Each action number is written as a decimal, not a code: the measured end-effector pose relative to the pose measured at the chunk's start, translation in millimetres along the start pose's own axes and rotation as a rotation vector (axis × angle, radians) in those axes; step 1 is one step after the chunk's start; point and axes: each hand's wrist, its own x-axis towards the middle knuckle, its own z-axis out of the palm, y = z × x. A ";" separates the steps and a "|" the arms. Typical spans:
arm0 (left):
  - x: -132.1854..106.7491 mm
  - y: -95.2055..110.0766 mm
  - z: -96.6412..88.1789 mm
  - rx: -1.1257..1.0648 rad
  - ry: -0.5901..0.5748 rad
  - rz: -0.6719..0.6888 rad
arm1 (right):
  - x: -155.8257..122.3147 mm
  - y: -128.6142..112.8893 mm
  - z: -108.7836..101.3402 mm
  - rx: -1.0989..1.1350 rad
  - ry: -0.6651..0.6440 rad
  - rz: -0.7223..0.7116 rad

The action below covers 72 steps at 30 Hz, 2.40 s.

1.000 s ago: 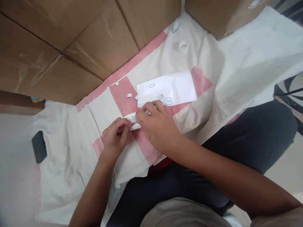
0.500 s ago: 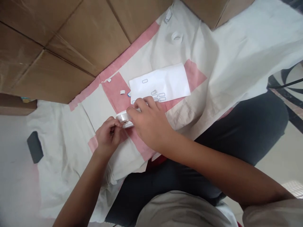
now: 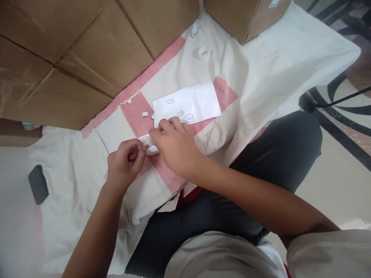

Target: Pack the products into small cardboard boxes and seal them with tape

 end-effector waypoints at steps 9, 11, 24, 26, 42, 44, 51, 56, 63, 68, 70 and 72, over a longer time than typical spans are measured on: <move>9.8 7.8 -9.4 0.229 -0.047 0.077 | -0.4 0.0 -0.2 -0.015 -0.011 0.007; 13.4 8.5 -13.2 0.274 -0.057 0.121 | -0.6 0.0 -0.6 -0.020 -0.013 0.007; 3.5 1.5 -4.9 0.242 -0.058 -0.075 | -1.8 -1.0 0.2 -0.063 0.008 0.011; 3.6 2.1 -5.1 0.220 -0.060 -0.099 | -1.9 -0.9 0.4 -0.062 0.017 0.007; 19.7 25.0 -22.1 0.602 -0.030 0.254 | -2.3 -1.9 -5.1 -0.076 0.007 0.001; 18.7 23.9 -21.7 0.601 -0.037 0.241 | -2.3 -1.8 -5.0 -0.078 0.009 0.002; 16.4 16.2 -20.5 0.513 -0.078 0.144 | -2.2 -0.6 -1.2 -0.081 0.048 -0.014; 14.5 17.2 -16.1 0.432 -0.149 0.000 | -2.1 1.6 -0.1 -0.053 0.053 -0.014; 14.8 24.1 -13.7 0.345 -0.133 -0.167 | -2.6 2.2 -0.5 -0.046 0.061 -0.016; 20.8 26.8 -21.2 0.420 -0.201 -0.116 | -3.1 1.7 -1.5 -0.042 0.067 -0.017; 24.8 31.9 -24.6 0.463 -0.249 -0.100 | -3.4 1.6 -1.5 -0.033 0.071 -0.015; 28.7 38.7 -26.9 0.516 -0.298 -0.086 | -3.3 2.0 -0.9 -0.020 0.070 -0.016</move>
